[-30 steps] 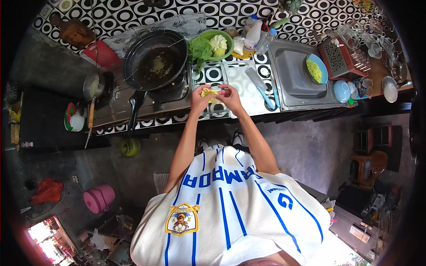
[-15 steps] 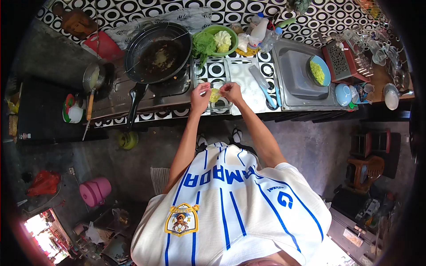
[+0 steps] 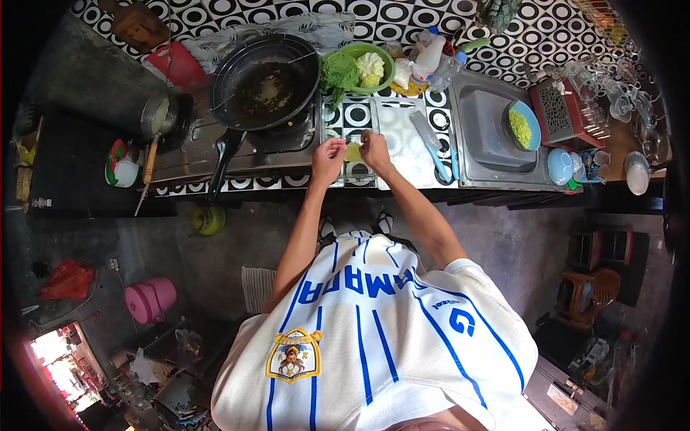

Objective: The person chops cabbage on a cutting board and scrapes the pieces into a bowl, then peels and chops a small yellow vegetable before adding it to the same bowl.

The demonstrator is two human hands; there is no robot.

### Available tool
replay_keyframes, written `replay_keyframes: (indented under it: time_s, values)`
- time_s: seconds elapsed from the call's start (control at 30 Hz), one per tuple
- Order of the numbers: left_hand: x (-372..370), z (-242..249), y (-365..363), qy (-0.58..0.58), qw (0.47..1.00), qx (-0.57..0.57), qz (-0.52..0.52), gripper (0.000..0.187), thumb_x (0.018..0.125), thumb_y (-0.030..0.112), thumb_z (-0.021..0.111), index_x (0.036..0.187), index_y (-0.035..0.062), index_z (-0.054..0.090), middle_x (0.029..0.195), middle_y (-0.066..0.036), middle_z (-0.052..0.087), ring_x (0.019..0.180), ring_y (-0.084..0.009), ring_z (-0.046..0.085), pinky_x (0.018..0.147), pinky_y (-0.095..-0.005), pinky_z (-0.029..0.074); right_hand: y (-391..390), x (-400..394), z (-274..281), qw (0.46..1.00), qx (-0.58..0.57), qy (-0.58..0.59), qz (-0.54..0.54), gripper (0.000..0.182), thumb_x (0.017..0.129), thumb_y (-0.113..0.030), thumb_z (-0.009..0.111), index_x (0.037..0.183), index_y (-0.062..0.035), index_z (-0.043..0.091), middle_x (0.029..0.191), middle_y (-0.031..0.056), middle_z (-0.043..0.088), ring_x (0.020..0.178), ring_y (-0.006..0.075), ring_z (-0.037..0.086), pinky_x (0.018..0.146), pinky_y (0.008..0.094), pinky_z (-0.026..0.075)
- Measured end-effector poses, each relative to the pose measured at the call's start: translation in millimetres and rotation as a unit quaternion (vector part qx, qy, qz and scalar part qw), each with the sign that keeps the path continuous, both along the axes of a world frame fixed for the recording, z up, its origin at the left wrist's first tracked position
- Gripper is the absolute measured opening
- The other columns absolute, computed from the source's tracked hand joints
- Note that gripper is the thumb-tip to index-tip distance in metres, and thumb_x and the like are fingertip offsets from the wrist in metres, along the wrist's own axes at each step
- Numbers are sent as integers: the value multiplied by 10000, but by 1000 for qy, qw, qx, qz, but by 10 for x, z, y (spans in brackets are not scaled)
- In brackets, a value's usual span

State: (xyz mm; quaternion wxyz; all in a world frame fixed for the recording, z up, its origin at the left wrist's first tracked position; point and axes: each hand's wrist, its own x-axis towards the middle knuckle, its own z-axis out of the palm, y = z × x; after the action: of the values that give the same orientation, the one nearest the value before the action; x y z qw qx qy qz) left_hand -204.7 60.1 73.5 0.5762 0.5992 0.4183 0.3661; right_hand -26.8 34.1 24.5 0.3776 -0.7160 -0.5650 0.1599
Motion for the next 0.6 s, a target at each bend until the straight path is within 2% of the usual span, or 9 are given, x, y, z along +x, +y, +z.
replay_keyframes:
  time_s: [0.03,0.13,0.27,0.3,0.4,0.43,0.53,0.57,0.6]
  values:
    - [1,2,8,4,1000,-1,-1,232,908,94,664,1116,-8,658,971,-80,714,877,-143,673,800,-269,528,4,19,31,1000,17,-6,6,140,713,10,704,811,9,603,673,204,647,629,365,665,591,409,523]
    - [22,-10,-22,46,998,37,11,295,893,100,676,1169,4,641,977,-97,717,887,-174,687,814,-292,535,-101,55,358,996,73,-3,45,138,768,23,676,881,3,599,713,194,660,652,391,656,600,424,520]
    - [118,-128,-25,20,999,35,24,430,884,107,687,1289,25,570,1079,-127,704,985,-195,685,841,-325,543,-266,127,473,981,93,-118,123,130,803,11,625,931,-6,612,852,190,625,826,403,632,727,439,518]
    - [124,-130,-33,42,998,37,16,450,883,99,684,1307,27,553,1116,-137,697,1023,-208,680,857,-328,541,-338,120,496,977,48,-146,150,175,814,-18,589,981,-11,644,948,182,607,928,373,613,807,430,515]
    - [161,-171,-73,82,995,61,-4,441,880,81,673,1300,21,554,1108,-140,703,1012,-244,687,854,-351,543,-402,152,263,947,14,-220,231,244,822,-49,565,1040,-10,666,989,153,619,982,333,609,844,404,524]
    - [145,-202,-88,101,990,88,-35,444,856,47,662,1288,18,563,1162,-165,678,1077,-310,654,916,-389,519,-417,158,192,941,-30,-234,242,262,827,-78,545,1036,-10,688,1039,138,627,1031,309,596,901,376,513]
    - [72,-244,-114,196,933,276,-121,442,825,14,654,1262,19,589,1231,-185,638,1173,-359,583,996,-417,467,-454,193,87,937,7,-225,268,220,821,-88,556,965,-15,705,1030,124,651,1029,305,595,911,374,494]
    - [58,-251,-136,222,936,222,-156,433,812,17,648,1244,14,608,1284,-186,603,1251,-373,510,1066,-420,416,-455,226,75,931,-1,-245,271,203,819,-91,568,946,-25,712,1013,119,663,1025,303,597,909,373,489]
    - [56,-326,-144,225,929,245,-163,432,821,25,648,1251,15,604,1282,-184,603,1257,-367,508,1080,-421,407,-457,247,117,925,-11,-264,274,188,817,-94,580,927,-34,719,996,114,676,1022,300,599,907,371,483]
